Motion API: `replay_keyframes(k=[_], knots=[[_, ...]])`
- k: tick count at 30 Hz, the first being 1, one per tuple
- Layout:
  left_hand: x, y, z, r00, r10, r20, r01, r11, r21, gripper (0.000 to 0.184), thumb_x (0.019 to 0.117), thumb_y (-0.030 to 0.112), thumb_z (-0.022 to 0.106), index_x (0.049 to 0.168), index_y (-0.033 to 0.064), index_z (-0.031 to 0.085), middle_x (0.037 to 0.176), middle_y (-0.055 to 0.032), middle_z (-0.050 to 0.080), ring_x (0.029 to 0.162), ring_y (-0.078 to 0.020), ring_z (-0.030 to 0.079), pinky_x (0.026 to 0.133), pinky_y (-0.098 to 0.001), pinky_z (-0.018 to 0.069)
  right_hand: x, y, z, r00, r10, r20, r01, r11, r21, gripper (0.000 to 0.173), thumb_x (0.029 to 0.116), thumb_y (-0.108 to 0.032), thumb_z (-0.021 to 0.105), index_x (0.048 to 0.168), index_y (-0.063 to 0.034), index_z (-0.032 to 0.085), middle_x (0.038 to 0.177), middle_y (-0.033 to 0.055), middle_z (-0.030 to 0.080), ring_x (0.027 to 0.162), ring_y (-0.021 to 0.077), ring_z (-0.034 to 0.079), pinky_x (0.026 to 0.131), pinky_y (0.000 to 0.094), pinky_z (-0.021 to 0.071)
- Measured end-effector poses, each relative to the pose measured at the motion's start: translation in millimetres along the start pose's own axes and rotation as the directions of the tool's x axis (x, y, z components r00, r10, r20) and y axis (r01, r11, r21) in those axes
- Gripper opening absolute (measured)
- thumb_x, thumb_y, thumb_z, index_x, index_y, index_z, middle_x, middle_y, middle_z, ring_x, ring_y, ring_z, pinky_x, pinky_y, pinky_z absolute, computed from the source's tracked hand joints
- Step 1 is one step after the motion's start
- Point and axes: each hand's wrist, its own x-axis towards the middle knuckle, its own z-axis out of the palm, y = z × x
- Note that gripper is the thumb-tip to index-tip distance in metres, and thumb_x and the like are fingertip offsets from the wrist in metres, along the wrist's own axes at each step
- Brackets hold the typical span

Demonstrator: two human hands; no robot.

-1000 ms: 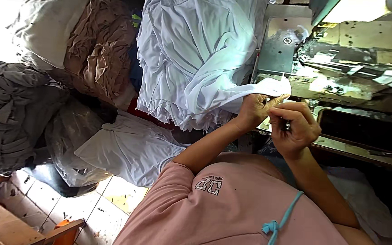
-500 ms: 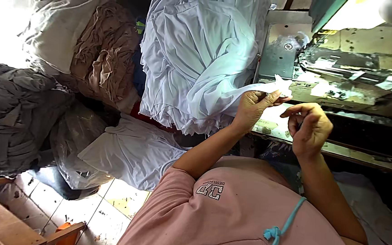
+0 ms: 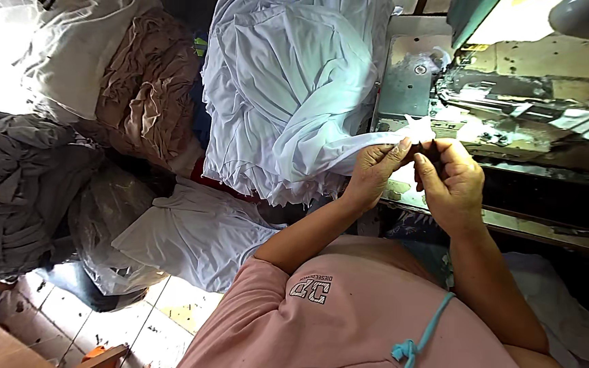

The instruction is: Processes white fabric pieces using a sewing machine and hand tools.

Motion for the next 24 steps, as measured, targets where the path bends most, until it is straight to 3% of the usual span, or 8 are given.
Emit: replay_keyframes(k=[9,14,15,17,19,21,24], knots=[[0,-4,1,1.0,0.025,-0.001,-0.025,1.0,-0.005,0.029,0.1055,0.002,0.045,0.093,0.0055,0.07,0.089,0.0012,0.074,0.088,-0.0064,0.072,0.09,-0.0292,0.0578,1,2,1,1.0,0.006,-0.011,-0.006,1.0,0.021,0.019,0.1058,-0.014,0.053,0.115,0.0022,0.057,0.085,0.0004,0.06,0.065,-0.0024,0.056,0.06,0.0132,0.0493],[5,-8,-3,0.998,0.053,0.018,-0.054,0.997,0.057,0.024,0.1026,-0.002,0.05,0.089,0.0047,0.069,0.084,0.0025,0.073,0.085,-0.0053,0.072,0.088,-0.0295,0.0587,1,0,4,0.992,-0.108,-0.067,0.09,0.971,-0.223,0.021,0.1048,-0.012,0.056,0.109,0.0081,0.062,0.086,0.0147,0.064,0.069,0.012,0.061,0.064,0.0236,0.0519],[5,-8,-3,0.999,0.05,0.019,-0.051,0.997,0.056,0.024,0.1026,-0.002,0.05,0.089,0.0047,0.069,0.084,0.0022,0.073,0.085,-0.0055,0.072,0.088,-0.0292,0.0587,1,2,4,0.991,-0.106,-0.08,0.091,0.982,-0.168,0.02,0.1045,-0.011,0.056,0.108,0.0075,0.062,0.085,0.0122,0.063,0.068,0.0095,0.06,0.063,0.0217,0.0511],[4,-3,-1,1.0,-0.008,0.009,0.008,1.0,-0.002,0.026,0.1044,0.0,0.047,0.093,0.0034,0.07,0.089,-0.0016,0.075,0.088,-0.0088,0.073,0.09,-0.03,0.059,3,8,2,0.996,-0.009,-0.09,0.025,0.983,0.183,0.009,0.1045,-0.011,0.055,0.108,-0.0032,0.058,0.083,-0.0026,0.061,0.063,-0.0002,0.057,0.057,0.0149,0.0505],[2,2,1,0.995,-0.096,-0.017,0.095,0.993,-0.072,0.027,0.1063,0.003,0.045,0.098,0.0027,0.071,0.094,-0.0052,0.077,0.091,-0.012,0.075,0.091,-0.0296,0.0589,7,12,-4,0.989,0.14,-0.048,-0.086,0.809,0.581,0.008,0.1036,-0.012,0.052,0.102,-0.0185,0.057,0.079,-0.0099,0.061,0.056,-0.0005,0.053,0.05,0.0147,0.0466],[2,2,0,0.992,-0.127,-0.007,0.126,0.986,-0.111,0.028,0.1077,0.004,0.042,0.105,0.0007,0.069,0.103,-0.0093,0.076,0.099,-0.0161,0.074,0.096,-0.0316,0.0571,7,16,-10,0.986,0.152,-0.061,-0.08,0.77,0.633,0.009,0.1016,-0.014,0.056,0.1,-0.0225,0.058,0.074,-0.0122,0.057,0.05,-0.0019,0.047,0.044,0.0132,0.0405],[5,-6,-3,0.998,-0.069,-0.008,0.068,0.994,-0.086,0.028,0.1071,0.001,0.041,0.1,-0.0007,0.068,0.105,-0.0106,0.076,0.103,-0.0169,0.073,0.1,-0.034,0.0554,1,15,-12,0.992,0.115,-0.053,-0.081,0.9,0.429,0.008,0.0977,-0.013,0.062,0.101,-0.0201,0.064,0.075,-0.015,0.061,0.05,-0.0057,0.045,0.044,0.0115,0.0384]])
